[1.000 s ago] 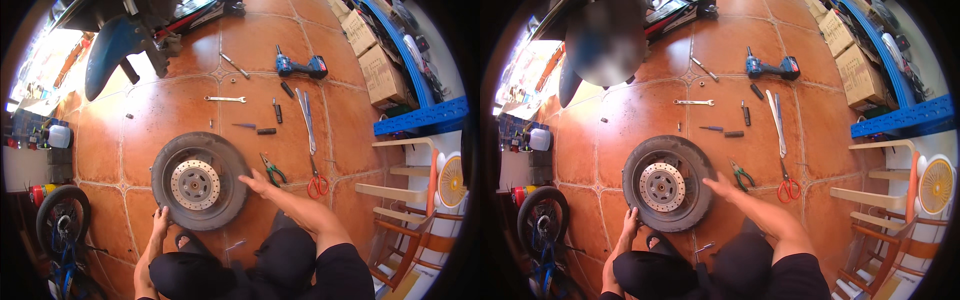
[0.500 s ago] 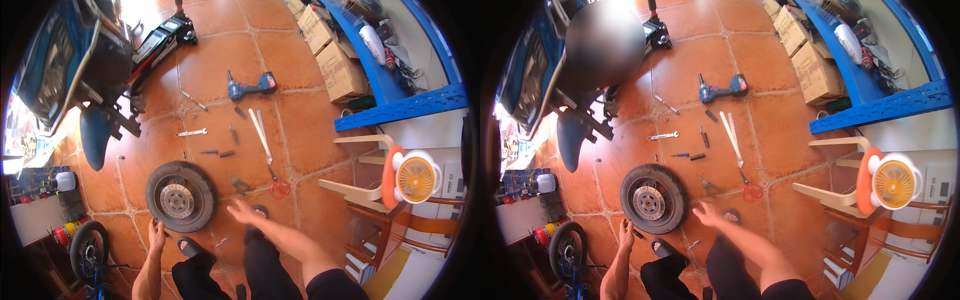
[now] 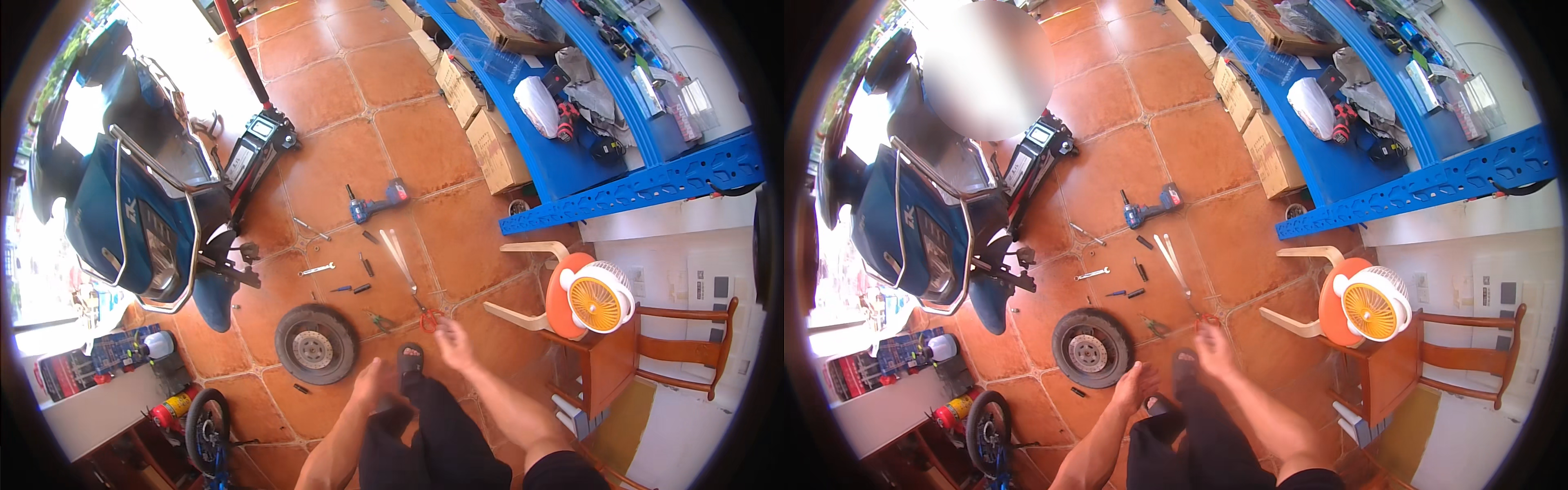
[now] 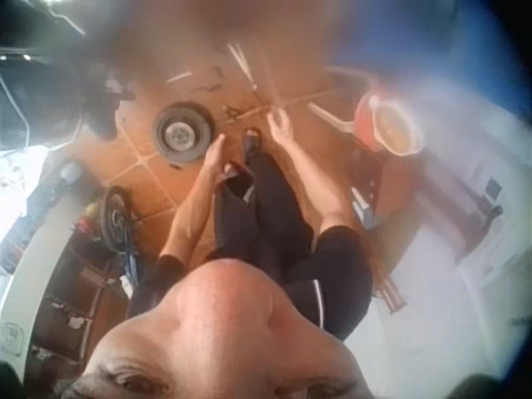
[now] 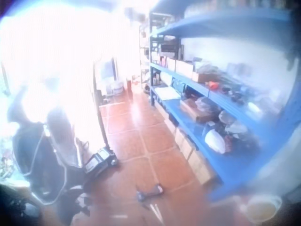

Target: The person removes a tire from a scooter wheel using a tire changing tool, then installs a new tire onto the rim using tire levers and a rubber mallet. The person works in a workshop with tiled flooring and various tools visible.

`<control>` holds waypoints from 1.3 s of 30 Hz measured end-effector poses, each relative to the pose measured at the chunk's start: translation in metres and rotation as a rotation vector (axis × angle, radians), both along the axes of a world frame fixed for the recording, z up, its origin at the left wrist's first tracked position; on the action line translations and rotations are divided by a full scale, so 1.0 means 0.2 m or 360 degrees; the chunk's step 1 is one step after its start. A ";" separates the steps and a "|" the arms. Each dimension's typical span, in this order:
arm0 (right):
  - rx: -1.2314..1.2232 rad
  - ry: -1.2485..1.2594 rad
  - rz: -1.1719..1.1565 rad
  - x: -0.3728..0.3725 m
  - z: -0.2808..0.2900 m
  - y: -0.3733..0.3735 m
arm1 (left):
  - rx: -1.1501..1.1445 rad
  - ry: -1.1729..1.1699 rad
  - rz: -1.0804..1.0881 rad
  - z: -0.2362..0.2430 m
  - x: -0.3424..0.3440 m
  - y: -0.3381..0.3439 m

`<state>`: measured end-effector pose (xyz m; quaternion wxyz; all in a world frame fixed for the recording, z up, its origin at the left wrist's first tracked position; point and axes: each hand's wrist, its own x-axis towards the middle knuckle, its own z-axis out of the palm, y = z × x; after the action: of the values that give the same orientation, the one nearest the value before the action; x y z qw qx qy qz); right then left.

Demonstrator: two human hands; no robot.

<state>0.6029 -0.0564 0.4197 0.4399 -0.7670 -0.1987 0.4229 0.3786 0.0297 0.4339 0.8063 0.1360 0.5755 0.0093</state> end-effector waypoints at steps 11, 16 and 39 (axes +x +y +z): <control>0.0140 -0.0665 -0.0417 1.81 -0.58 1.10 | 0.0146 0.0893 0.0094 0.07 -0.78 0.18; 0.0045 -0.1770 -0.0427 2.65 -0.99 2.05 | -0.0211 0.1428 -0.0350 0.16 -0.67 0.18; -0.0611 -0.1602 -0.0136 2.66 -0.95 2.26 | -0.0190 0.1303 0.0062 0.14 0.00 0.44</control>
<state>1.1346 0.3952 0.2307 0.1590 -0.9488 -0.2726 0.0136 0.3779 0.1174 0.4617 0.5168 0.0707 0.8508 -0.0637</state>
